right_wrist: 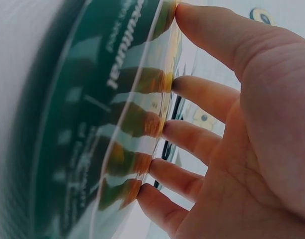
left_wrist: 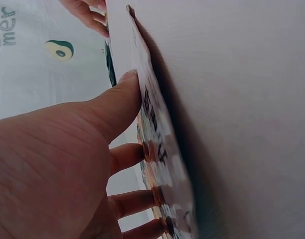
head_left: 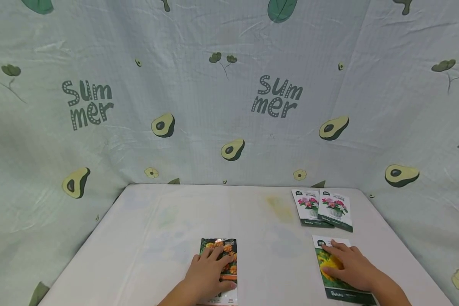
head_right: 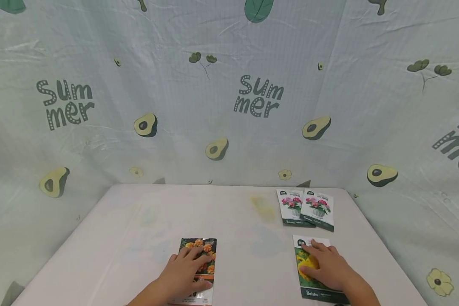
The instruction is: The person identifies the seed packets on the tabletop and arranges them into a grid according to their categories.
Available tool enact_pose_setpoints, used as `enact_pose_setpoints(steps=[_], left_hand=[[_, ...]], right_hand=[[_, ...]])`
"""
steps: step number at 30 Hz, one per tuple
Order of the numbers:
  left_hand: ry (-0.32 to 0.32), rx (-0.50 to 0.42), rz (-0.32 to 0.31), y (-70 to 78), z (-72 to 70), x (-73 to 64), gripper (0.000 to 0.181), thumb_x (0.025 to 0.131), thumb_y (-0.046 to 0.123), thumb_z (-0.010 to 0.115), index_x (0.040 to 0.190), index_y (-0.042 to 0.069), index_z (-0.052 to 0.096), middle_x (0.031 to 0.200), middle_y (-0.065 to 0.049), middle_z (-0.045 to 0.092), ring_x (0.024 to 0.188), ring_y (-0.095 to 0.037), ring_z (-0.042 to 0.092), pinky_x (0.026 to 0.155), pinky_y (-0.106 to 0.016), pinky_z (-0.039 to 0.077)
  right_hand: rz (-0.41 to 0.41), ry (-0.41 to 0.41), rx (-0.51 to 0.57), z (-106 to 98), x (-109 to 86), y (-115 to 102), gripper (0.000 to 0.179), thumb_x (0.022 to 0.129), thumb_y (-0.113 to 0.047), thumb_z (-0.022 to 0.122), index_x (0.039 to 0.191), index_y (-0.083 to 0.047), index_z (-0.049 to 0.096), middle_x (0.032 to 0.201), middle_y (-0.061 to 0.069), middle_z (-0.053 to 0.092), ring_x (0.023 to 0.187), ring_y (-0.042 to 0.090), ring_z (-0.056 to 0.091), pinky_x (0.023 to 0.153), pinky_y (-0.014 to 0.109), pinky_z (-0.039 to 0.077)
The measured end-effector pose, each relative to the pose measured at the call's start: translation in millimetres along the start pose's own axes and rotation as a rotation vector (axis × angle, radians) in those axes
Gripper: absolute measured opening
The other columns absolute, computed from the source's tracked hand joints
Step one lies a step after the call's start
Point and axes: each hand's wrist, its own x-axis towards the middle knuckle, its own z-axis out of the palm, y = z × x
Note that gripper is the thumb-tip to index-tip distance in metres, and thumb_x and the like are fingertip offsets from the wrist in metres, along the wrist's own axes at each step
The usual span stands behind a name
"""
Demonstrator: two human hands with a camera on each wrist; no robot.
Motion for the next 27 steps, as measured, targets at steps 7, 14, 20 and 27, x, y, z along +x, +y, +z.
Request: enact_pose_setpoints(steps=[7,14,20,27], left_hand=[[0.004,-0.014,-0.003,-0.2,1.7,-0.4,0.068,0.085,0.066,0.069,0.145,0.037,0.055,0.155,-0.008,0.047,0.135,-0.039,0.045,0.091,-0.062,0.045],[0.005,-0.004,-0.011,-0.2,2.4,1.2,0.068,0.085,0.067,0.070,0.144,0.037,0.056,0.154,-0.007,0.048,0.134,-0.038,0.046,0.091,-0.060,0.044],[0.002,-0.007,-0.015,-0.4,2.2,1.1,0.068,0.085,0.067,0.070,0.144,0.037,0.056,0.155,-0.007,0.048,0.134,-0.038,0.046,0.091,-0.061,0.044],[0.011,0.000,-0.009,-0.7,3.0,0.1,0.067,0.085,0.067,0.069,0.144,0.037,0.056,0.155,-0.007,0.047,0.134,-0.038,0.046,0.092,-0.061,0.044]], right_hand=[[-0.019,0.019,-0.005,4,-1.3,-5,0.082,0.084,-0.065,0.071,0.146,-0.014,0.057,0.154,0.030,0.043,0.112,0.039,0.051,0.091,0.068,0.050],[-0.029,0.005,0.000,5,1.0,-12,0.081,0.085,-0.066,0.070,0.147,-0.017,0.057,0.155,0.028,0.043,0.114,0.037,0.050,0.094,0.066,0.048],[-0.041,0.003,0.019,6,2.0,-18,0.081,0.084,-0.067,0.071,0.147,-0.018,0.058,0.156,0.025,0.044,0.116,0.036,0.050,0.096,0.065,0.047],[-0.039,0.004,0.026,7,2.2,-26,0.080,0.083,-0.066,0.072,0.146,-0.019,0.059,0.157,0.023,0.045,0.117,0.034,0.050,0.097,0.064,0.048]])
